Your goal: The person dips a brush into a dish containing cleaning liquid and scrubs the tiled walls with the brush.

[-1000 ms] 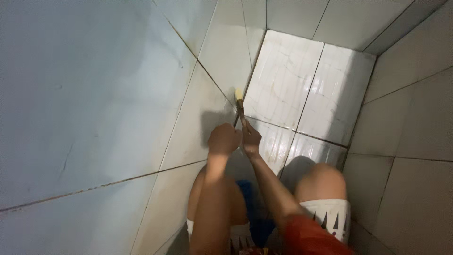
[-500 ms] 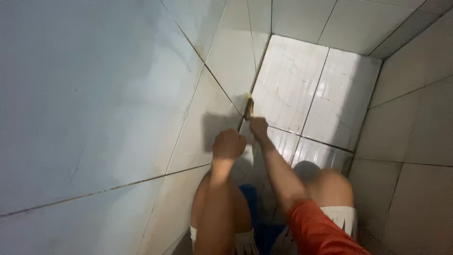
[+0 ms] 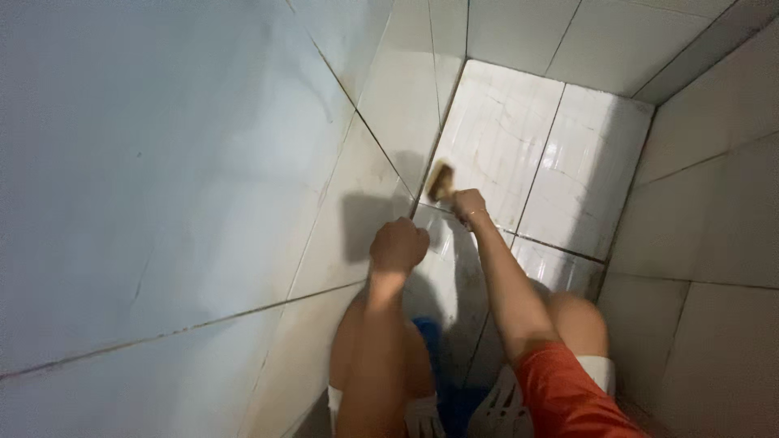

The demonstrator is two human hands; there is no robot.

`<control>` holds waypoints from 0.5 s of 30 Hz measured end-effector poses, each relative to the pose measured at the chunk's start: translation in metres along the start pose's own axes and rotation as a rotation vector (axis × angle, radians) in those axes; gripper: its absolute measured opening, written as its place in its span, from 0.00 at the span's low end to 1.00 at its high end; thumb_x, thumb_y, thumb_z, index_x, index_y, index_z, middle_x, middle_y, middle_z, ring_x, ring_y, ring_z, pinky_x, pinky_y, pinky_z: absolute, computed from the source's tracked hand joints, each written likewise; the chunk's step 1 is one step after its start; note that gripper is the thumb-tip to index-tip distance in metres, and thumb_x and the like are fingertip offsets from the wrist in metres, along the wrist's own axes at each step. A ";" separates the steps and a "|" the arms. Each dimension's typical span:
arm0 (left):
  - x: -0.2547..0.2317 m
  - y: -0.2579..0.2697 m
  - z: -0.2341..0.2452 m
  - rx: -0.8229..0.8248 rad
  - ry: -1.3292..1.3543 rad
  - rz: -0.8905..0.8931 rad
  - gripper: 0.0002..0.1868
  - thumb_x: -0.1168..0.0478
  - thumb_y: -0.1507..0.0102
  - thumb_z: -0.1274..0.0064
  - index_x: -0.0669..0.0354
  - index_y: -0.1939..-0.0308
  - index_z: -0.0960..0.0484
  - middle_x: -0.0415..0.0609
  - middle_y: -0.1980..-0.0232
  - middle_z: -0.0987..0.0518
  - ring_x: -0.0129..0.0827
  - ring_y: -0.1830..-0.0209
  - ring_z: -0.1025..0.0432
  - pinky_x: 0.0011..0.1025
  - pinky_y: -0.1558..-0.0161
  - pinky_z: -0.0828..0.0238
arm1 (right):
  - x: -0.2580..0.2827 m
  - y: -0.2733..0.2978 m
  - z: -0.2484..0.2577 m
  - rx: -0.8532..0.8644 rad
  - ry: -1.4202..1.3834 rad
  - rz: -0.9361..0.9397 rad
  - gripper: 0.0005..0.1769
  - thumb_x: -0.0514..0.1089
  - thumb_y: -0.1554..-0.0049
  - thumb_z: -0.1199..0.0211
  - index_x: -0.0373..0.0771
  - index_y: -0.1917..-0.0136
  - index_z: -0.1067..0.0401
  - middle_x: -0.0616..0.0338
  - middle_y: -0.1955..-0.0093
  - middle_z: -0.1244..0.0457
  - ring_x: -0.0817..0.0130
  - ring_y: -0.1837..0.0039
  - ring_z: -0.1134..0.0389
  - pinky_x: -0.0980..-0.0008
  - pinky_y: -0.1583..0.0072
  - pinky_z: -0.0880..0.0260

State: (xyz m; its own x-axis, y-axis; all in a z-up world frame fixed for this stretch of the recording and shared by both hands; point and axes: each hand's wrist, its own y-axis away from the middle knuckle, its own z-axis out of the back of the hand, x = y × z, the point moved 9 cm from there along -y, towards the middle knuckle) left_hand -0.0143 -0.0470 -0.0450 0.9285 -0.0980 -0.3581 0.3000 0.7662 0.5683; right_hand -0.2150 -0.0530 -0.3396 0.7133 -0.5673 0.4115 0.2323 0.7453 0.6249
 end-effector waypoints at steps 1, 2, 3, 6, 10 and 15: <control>-0.003 -0.002 0.003 -0.004 -0.001 -0.002 0.21 0.52 0.36 0.56 0.66 0.56 0.16 0.65 0.54 0.17 0.57 0.53 0.21 0.49 0.49 0.24 | 0.006 -0.002 0.008 -0.004 -0.001 0.003 0.18 0.49 0.35 0.46 0.40 0.47 0.17 0.51 0.65 0.29 0.70 0.70 0.32 0.68 0.66 0.30; -0.002 0.000 0.000 0.029 0.003 0.024 0.21 0.52 0.36 0.57 0.66 0.56 0.16 0.65 0.54 0.17 0.56 0.53 0.21 0.50 0.48 0.25 | -0.003 0.000 0.015 -0.143 -0.467 -0.145 0.16 0.48 0.36 0.44 0.40 0.47 0.18 0.51 0.63 0.30 0.68 0.69 0.33 0.65 0.65 0.32; 0.000 0.002 -0.004 0.062 0.007 0.050 0.21 0.52 0.35 0.57 0.66 0.56 0.16 0.65 0.53 0.17 0.56 0.53 0.21 0.51 0.48 0.25 | -0.015 0.004 0.012 -0.284 -0.933 -0.294 0.15 0.47 0.38 0.41 0.40 0.46 0.19 0.51 0.61 0.31 0.66 0.68 0.34 0.62 0.65 0.33; -0.003 0.003 0.001 -0.002 0.021 0.040 0.20 0.53 0.37 0.54 0.65 0.57 0.14 0.65 0.53 0.19 0.59 0.50 0.25 0.51 0.48 0.27 | 0.021 -0.013 -0.006 -0.275 -0.851 -0.222 0.16 0.50 0.36 0.43 0.40 0.46 0.19 0.52 0.62 0.30 0.66 0.65 0.32 0.62 0.61 0.29; -0.006 -0.001 0.006 -0.089 0.036 -0.029 0.20 0.53 0.36 0.55 0.67 0.56 0.16 0.64 0.53 0.18 0.57 0.52 0.23 0.50 0.50 0.25 | 0.096 0.044 0.018 -0.761 0.198 0.358 0.28 0.38 0.46 0.42 0.31 0.33 0.23 0.50 0.67 0.31 0.58 0.67 0.31 0.59 0.65 0.29; 0.006 0.005 0.008 0.004 0.062 0.069 0.19 0.54 0.36 0.55 0.63 0.54 0.16 0.63 0.51 0.17 0.54 0.50 0.20 0.49 0.48 0.25 | 0.106 0.157 0.075 -0.585 -0.711 0.078 0.22 0.41 0.41 0.42 0.35 0.34 0.24 0.49 0.66 0.33 0.60 0.65 0.32 0.61 0.61 0.31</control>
State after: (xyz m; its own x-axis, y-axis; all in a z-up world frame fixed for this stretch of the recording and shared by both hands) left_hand -0.0049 -0.0488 -0.0381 0.9316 -0.0053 -0.3635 0.2369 0.7675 0.5957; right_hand -0.1524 -0.0226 -0.1477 0.2119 -0.4453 0.8699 0.6360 0.7387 0.2232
